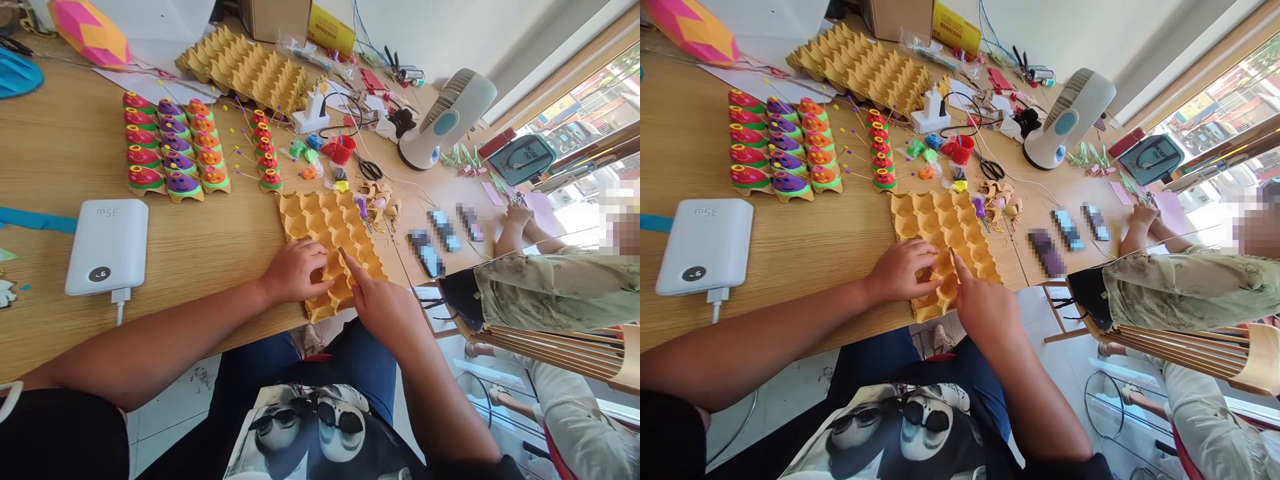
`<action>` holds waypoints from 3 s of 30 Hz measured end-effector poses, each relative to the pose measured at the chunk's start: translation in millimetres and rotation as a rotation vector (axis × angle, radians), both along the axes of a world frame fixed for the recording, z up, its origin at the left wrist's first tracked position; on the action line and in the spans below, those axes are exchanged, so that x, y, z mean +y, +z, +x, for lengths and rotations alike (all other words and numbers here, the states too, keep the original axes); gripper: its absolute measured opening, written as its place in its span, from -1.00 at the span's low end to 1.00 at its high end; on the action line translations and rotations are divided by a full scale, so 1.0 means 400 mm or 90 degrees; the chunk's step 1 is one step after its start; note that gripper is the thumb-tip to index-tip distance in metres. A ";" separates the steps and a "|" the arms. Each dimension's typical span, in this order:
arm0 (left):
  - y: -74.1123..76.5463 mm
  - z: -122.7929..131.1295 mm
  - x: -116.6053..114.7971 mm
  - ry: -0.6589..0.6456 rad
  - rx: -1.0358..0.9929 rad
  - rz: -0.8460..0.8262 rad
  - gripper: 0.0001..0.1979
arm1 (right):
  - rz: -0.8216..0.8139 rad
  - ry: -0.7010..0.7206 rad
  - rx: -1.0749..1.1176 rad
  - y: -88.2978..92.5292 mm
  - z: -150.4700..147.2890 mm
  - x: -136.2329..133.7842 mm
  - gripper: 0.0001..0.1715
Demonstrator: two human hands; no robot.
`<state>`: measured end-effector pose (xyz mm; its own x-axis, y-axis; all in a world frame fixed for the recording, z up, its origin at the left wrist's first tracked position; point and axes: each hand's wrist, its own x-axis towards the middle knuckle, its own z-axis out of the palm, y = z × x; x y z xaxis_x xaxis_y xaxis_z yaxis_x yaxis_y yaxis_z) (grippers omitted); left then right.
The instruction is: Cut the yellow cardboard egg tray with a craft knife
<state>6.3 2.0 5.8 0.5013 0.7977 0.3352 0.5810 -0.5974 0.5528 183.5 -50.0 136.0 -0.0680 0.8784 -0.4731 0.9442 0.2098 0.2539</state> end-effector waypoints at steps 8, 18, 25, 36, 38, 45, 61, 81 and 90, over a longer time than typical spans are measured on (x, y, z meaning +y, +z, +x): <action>-0.007 0.001 -0.001 0.006 -0.012 0.009 -0.75 | -0.050 0.066 -0.004 0.059 0.005 0.071 -0.30; -0.006 0.002 -0.004 0.011 -0.027 0.004 -0.80 | -0.119 0.104 -0.043 0.106 -0.035 0.124 -0.25; -0.009 0.003 -0.003 0.017 -0.023 0.011 -0.79 | -0.111 0.096 -0.054 0.101 -0.049 0.122 -0.25; -0.007 0.001 0.000 0.005 -0.018 0.002 -0.78 | -0.123 0.098 -0.057 0.097 -0.045 0.123 -0.23; -0.008 0.001 0.000 0.006 -0.017 0.003 -0.79 | -0.122 0.099 -0.055 0.096 -0.044 0.125 -0.25; -0.008 0.002 -0.002 0.011 -0.019 -0.001 -0.79 | -0.106 0.106 -0.068 0.090 -0.043 0.115 -0.25; -0.003 0.000 -0.004 0.011 -0.017 0.002 -0.79 | -0.111 0.107 -0.063 0.086 -0.033 0.116 -0.25; -0.006 0.000 -0.001 0.006 -0.012 0.012 -0.79 | -0.098 0.141 -0.077 0.067 -0.023 0.088 -0.20; -0.002 0.000 -0.003 0.010 -0.016 0.008 -0.80 | -0.083 0.137 -0.069 0.062 -0.030 0.095 -0.21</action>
